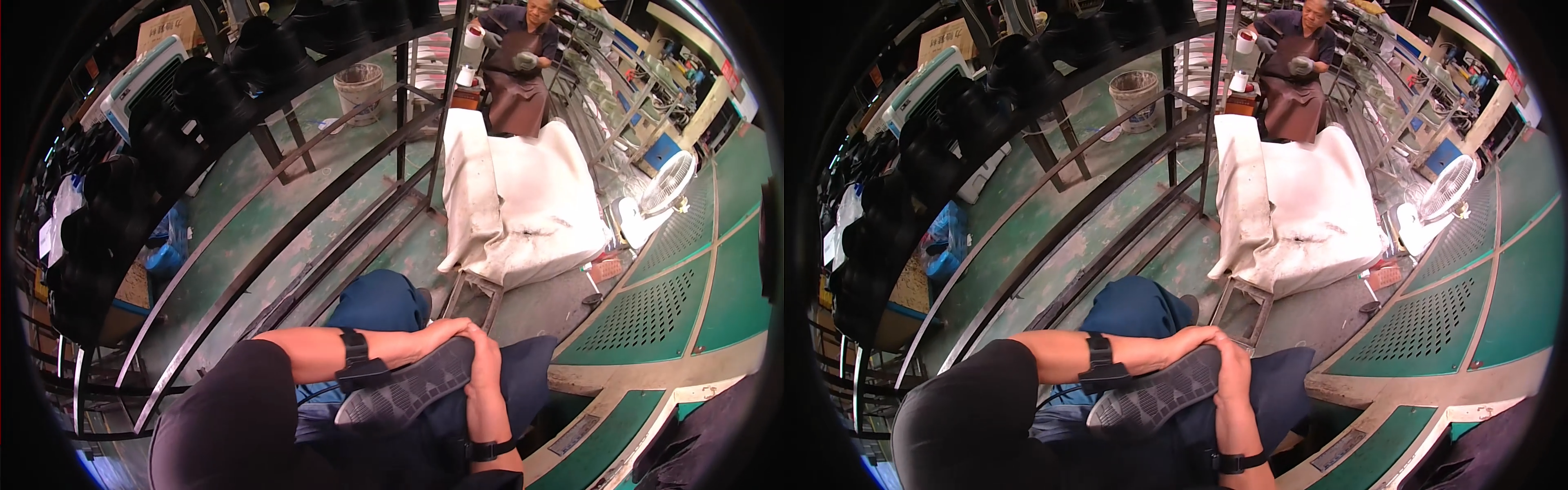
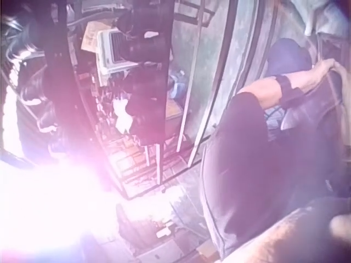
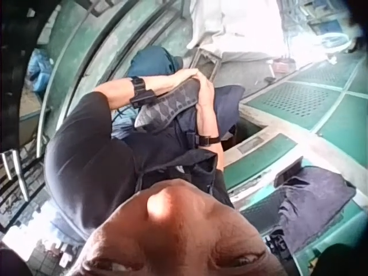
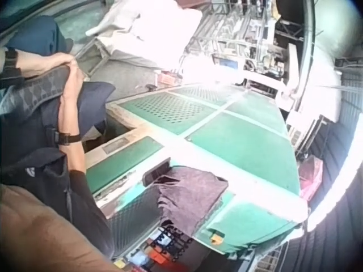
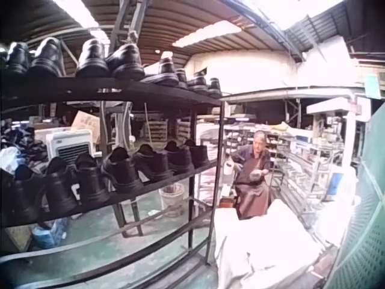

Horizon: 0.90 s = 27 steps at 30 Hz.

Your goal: Inspecting manufactured shoes and processing them through a finishing or polishing machine.

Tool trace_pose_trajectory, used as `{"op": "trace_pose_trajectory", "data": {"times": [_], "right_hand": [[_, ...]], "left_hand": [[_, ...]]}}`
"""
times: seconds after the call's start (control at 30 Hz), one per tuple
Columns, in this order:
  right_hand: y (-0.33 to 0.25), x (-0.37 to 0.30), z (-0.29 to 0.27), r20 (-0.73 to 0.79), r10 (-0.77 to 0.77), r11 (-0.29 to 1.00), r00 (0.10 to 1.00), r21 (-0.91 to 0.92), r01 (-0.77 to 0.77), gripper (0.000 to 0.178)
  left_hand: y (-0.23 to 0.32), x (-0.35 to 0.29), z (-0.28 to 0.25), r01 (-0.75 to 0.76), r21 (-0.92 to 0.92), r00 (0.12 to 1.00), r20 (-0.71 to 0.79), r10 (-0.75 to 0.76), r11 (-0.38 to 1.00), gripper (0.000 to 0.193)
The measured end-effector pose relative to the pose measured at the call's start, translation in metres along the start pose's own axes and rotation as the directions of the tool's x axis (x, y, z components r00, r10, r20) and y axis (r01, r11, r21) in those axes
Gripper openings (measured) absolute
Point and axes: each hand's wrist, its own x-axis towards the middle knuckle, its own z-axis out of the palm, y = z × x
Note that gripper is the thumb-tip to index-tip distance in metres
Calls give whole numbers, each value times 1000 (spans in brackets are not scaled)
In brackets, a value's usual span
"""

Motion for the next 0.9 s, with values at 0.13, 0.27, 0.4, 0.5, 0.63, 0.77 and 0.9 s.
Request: {"op": "trace_pose_trajectory", "data": {"times": [0.13, 0.27, 0.4, 0.5, 0.63, 0.77, 0.9], "right_hand": [[-9, -15, 15, 54, -4, 998, 999, 58, 1, 29], [-13, -21, 18, 98, -104, 994, 990, 52, 100, 27], [-18, -28, 18, 71, -162, 985, 984, -46, 166, 25], [-26, -40, 17, 98, -255, 954, 962, -136, 267, 27], [-36, -29, 10, 40, -162, 986, 986, 51, 160, 41], [-42, 12, -16, 44, 30, 962, 999, 269, -41, 70], [-36, 40, -28, 69, 79, 912, 994, 399, -100, 71]], "left_hand": [[0, -19, 3, 3, 6, 992, -123, -2, 1000, 29], [-1, -23, 3, -196, 125, 980, 70, 189, 973, 30], [1, -25, 0, -421, 318, 903, 234, 360, 849, 32], [10, -29, 8, -417, 321, 887, 347, 305, 850, 36], [25, -46, 24, -225, 227, 974, 44, 220, 948, 39], [27, -107, 10, 216, -7, 976, -21, -216, 976, 50], [-13, -165, 28, 244, -482, 969, 162, -188, 842, 52]]}}
